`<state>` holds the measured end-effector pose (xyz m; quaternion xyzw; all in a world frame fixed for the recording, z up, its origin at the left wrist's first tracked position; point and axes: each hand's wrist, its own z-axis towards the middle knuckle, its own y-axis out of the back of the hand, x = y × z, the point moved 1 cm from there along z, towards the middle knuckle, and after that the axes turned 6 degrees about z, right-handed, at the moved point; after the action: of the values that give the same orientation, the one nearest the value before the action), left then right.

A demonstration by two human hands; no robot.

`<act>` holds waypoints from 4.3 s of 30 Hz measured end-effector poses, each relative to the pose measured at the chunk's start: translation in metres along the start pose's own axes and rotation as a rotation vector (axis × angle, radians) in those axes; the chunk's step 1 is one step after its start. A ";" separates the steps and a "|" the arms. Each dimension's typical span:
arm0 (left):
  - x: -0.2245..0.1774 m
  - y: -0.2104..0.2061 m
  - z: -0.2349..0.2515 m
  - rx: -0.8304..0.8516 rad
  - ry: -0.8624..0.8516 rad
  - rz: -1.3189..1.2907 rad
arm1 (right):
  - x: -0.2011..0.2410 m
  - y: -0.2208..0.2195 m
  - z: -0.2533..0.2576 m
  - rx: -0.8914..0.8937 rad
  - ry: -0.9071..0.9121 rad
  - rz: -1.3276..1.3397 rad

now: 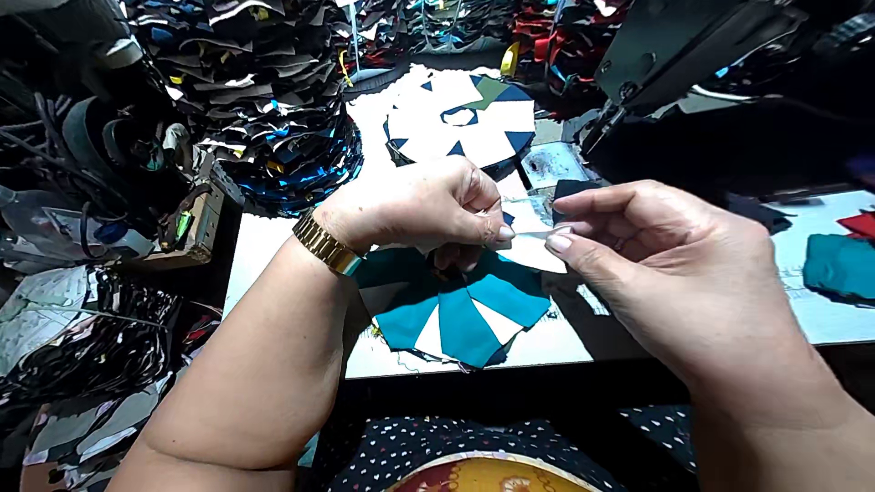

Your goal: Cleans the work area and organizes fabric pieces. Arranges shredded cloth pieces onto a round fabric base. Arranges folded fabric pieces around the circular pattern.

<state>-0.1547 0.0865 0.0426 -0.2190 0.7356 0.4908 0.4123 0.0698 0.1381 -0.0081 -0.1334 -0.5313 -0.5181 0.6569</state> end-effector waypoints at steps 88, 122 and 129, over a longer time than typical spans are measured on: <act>0.008 -0.003 0.008 -0.293 -0.033 0.104 | -0.022 0.063 -0.034 0.107 0.250 -0.603; 0.012 0.007 -0.001 -0.044 -0.215 -0.273 | 0.030 0.009 0.020 0.014 0.304 0.094; 0.016 0.011 0.002 -0.099 -0.016 0.111 | 0.001 -0.014 0.003 -0.054 0.195 -0.124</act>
<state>-0.1708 0.0938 0.0353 -0.1937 0.7182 0.5505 0.3791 0.0565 0.1338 -0.0108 -0.0669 -0.4579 -0.5822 0.6685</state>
